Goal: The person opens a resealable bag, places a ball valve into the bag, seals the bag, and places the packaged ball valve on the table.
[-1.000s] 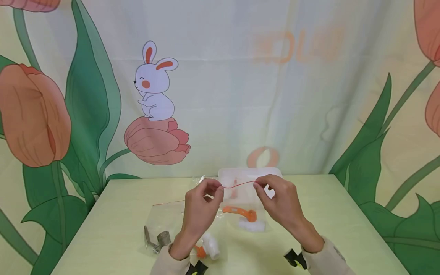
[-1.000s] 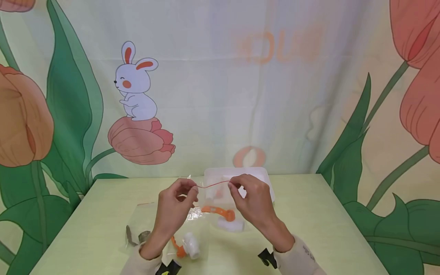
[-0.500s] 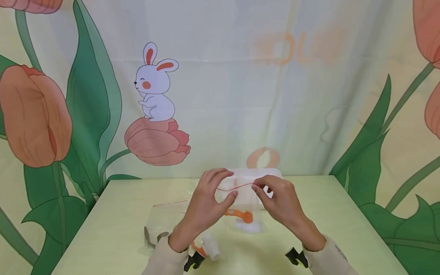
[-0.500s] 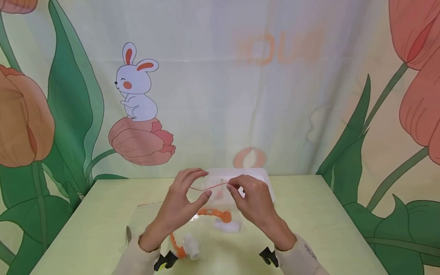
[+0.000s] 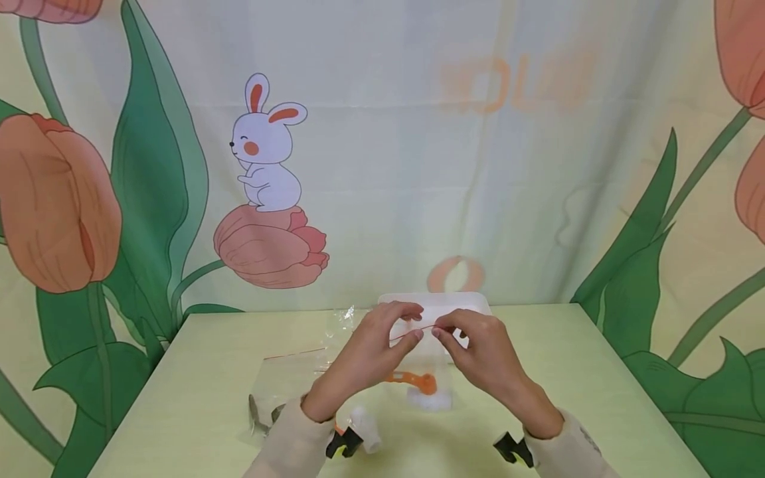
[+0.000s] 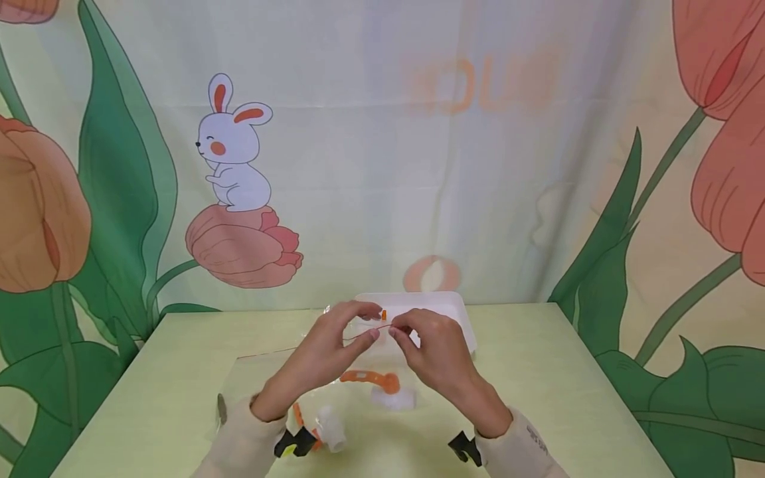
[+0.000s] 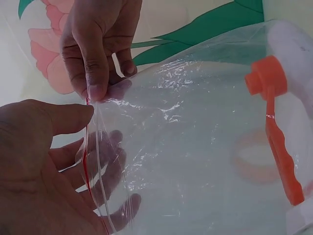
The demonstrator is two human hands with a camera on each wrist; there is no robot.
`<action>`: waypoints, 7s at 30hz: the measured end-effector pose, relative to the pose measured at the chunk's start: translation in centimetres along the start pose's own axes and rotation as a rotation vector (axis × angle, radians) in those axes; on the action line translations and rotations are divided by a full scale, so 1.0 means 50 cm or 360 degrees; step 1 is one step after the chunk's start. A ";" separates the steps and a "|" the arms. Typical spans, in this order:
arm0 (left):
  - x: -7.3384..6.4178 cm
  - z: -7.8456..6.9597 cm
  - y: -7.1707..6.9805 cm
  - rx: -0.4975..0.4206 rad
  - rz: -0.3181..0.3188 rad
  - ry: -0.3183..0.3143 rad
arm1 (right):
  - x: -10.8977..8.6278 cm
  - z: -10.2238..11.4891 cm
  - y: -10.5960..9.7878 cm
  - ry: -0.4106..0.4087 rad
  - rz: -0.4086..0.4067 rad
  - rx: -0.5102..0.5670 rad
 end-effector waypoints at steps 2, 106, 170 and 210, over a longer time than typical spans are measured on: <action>0.005 0.001 0.007 -0.0031 0.0016 -0.0022 | -0.002 -0.002 -0.002 0.0011 -0.0001 0.0005; -0.034 0.039 -0.011 0.0100 -0.0041 0.0097 | -0.027 -0.013 0.004 0.0015 -0.0078 0.0192; -0.078 0.080 -0.027 -0.0023 -0.0029 0.0067 | -0.033 -0.016 -0.005 0.0022 -0.0147 0.0174; -0.095 0.117 -0.045 -0.0012 -0.0021 -0.0105 | -0.031 -0.018 -0.018 0.0007 -0.0184 0.0168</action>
Point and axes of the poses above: each hand's wrist, its own x-axis towards the middle knuckle, its own y-axis out of the palm, z = x × y, the point moved 5 cm from there along x, towards the middle knuckle, and after that the axes turned 8 degrees about x, right-handed, at the moved point
